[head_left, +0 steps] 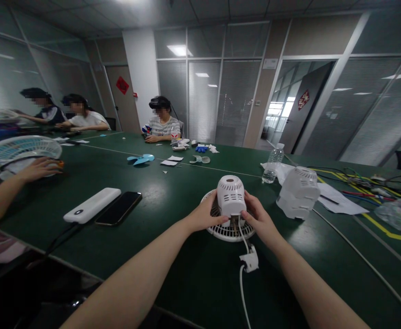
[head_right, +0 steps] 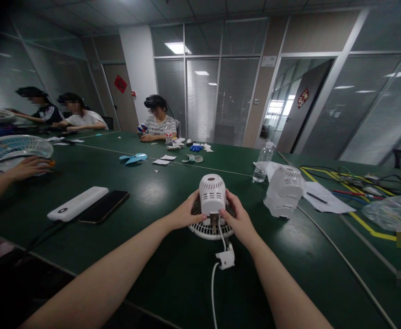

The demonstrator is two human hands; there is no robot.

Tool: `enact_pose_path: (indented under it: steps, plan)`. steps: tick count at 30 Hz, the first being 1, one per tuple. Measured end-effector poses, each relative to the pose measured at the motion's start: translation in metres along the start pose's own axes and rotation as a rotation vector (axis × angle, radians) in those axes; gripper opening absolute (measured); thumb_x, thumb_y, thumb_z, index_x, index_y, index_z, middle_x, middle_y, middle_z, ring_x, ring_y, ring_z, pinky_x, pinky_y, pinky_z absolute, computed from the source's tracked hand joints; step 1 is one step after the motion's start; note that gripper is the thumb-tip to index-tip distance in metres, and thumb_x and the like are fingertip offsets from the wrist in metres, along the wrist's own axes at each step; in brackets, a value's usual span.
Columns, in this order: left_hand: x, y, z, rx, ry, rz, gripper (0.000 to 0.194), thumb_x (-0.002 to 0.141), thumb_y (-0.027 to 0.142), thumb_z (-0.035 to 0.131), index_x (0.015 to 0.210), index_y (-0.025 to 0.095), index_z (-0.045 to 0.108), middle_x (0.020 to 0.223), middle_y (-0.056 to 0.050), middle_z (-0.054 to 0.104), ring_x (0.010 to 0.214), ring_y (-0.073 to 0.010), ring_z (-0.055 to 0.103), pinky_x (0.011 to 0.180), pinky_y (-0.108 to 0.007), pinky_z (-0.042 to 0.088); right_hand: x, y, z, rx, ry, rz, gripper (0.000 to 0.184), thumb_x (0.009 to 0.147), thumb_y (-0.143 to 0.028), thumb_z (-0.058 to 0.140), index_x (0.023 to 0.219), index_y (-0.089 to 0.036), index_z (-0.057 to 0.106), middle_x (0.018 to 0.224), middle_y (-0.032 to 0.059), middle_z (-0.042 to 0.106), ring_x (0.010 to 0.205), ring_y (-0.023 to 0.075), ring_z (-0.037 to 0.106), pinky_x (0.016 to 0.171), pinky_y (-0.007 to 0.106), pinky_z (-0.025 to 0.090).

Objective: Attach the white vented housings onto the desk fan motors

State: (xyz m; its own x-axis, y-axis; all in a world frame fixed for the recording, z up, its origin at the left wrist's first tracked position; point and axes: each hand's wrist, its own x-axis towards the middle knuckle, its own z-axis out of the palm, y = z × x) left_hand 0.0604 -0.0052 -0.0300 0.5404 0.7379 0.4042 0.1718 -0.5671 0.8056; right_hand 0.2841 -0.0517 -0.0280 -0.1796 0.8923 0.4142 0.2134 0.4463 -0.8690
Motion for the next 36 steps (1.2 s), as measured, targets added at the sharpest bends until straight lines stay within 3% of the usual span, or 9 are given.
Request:
enact_pose_path:
  steps: [4,11,17,23,31,36]
  plan:
    - [-0.001,-0.004,-0.001,-0.06,0.003,-0.026,0.097,0.065,0.043,0.077,0.143,0.019,0.025,0.144,-0.016,0.038,0.132,-0.0334,0.037,0.111,-0.051,0.029,0.0,-0.001,-0.001,-0.018,-0.008,-0.005,0.061,0.081,-0.038,0.064,0.135,-0.029,0.038,0.138,0.0072,0.05,0.13,0.0244,0.044,0.108,0.047,0.035]
    - [-0.001,-0.008,-0.002,-0.064,-0.017,-0.009,0.1,0.063,0.044,0.079,0.142,0.02,0.024,0.145,-0.016,0.034,0.134,-0.0332,0.033,0.111,-0.051,0.027,-0.001,0.003,-0.006,-0.002,-0.06,0.027,0.082,0.076,-0.033,0.071,0.143,-0.034,0.025,0.142,0.0073,0.044,0.132,0.0262,0.041,0.111,0.048,0.031]
    - [-0.001,-0.009,0.0,0.01,-0.002,-0.063,0.109,0.057,0.045,0.081,0.144,0.022,0.019,0.145,-0.017,0.032,0.134,-0.0356,0.033,0.11,-0.057,0.025,-0.002,0.006,-0.012,-0.174,-0.097,-0.01,0.076,0.081,-0.034,0.065,0.145,-0.036,0.025,0.149,0.0035,0.036,0.138,0.0268,0.031,0.115,0.05,0.022]
    - [-0.001,-0.008,0.001,0.037,0.007,-0.102,0.114,0.055,0.044,0.082,0.145,0.02,0.016,0.148,-0.018,0.029,0.136,-0.0367,0.029,0.112,-0.057,0.022,-0.001,0.01,-0.016,-0.26,-0.131,-0.021,0.075,0.084,-0.032,0.061,0.147,-0.035,0.021,0.153,0.0022,0.03,0.138,0.0257,0.031,0.114,0.049,0.024]
    - [0.002,-0.005,0.003,0.036,0.034,-0.121,0.111,0.057,0.04,0.082,0.145,0.022,0.018,0.148,-0.016,0.03,0.136,-0.0347,0.031,0.111,-0.055,0.023,0.002,0.011,-0.019,-0.274,-0.147,-0.006,0.07,0.086,-0.031,0.059,0.146,-0.033,0.023,0.148,0.0046,0.039,0.136,0.0249,0.036,0.113,0.049,0.028]
    - [0.003,0.0,0.003,0.091,0.06,-0.168,0.107,0.059,0.042,0.08,0.145,0.025,0.019,0.144,-0.013,0.039,0.131,-0.0339,0.039,0.108,-0.054,0.031,0.002,0.011,-0.019,-0.278,-0.127,0.013,0.07,0.085,-0.031,0.058,0.146,-0.032,0.024,0.145,0.0056,0.043,0.134,0.0257,0.038,0.112,0.052,0.029]
